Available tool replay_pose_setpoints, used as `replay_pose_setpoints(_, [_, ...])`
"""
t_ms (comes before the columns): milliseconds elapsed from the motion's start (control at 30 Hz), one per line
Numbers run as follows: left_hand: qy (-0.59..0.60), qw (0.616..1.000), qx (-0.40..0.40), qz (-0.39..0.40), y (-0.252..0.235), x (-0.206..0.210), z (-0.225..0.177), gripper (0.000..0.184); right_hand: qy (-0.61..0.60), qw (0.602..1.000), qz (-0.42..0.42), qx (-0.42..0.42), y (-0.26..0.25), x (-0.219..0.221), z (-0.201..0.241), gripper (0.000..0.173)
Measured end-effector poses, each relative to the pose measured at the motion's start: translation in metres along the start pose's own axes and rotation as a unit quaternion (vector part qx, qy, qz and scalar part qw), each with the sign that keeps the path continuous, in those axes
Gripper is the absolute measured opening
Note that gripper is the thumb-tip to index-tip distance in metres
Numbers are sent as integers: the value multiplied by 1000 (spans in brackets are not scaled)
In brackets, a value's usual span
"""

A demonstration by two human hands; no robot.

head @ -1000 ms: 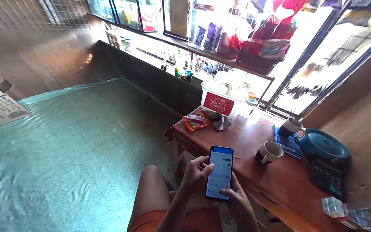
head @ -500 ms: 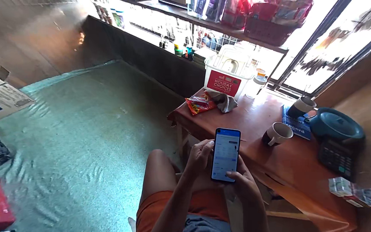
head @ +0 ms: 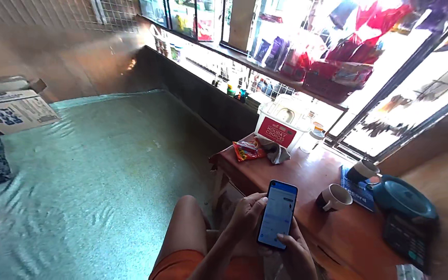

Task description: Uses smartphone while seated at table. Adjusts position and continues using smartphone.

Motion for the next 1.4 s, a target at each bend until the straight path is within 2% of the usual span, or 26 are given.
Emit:
replay_pose_setpoints(1233, [-8, 1000, -1, -23, 5, -6, 4, 36, 14, 1000, 23, -3, 3, 6, -7, 80])
replay_pose_setpoints(1400, [8, 1000, -23, -9, 6, -4, 6, 34, 5, 999, 33, 0, 3, 9, -5, 72])
Point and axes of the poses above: each hand's wrist, its own y-axis away from the middle knuckle, its own x-axis out of the palm, z = x × y, the point moved 3 cm from there along -y, towards the middle knuckle, and after that the axes turned 15 degrees about -y, right-handed, at the moved point
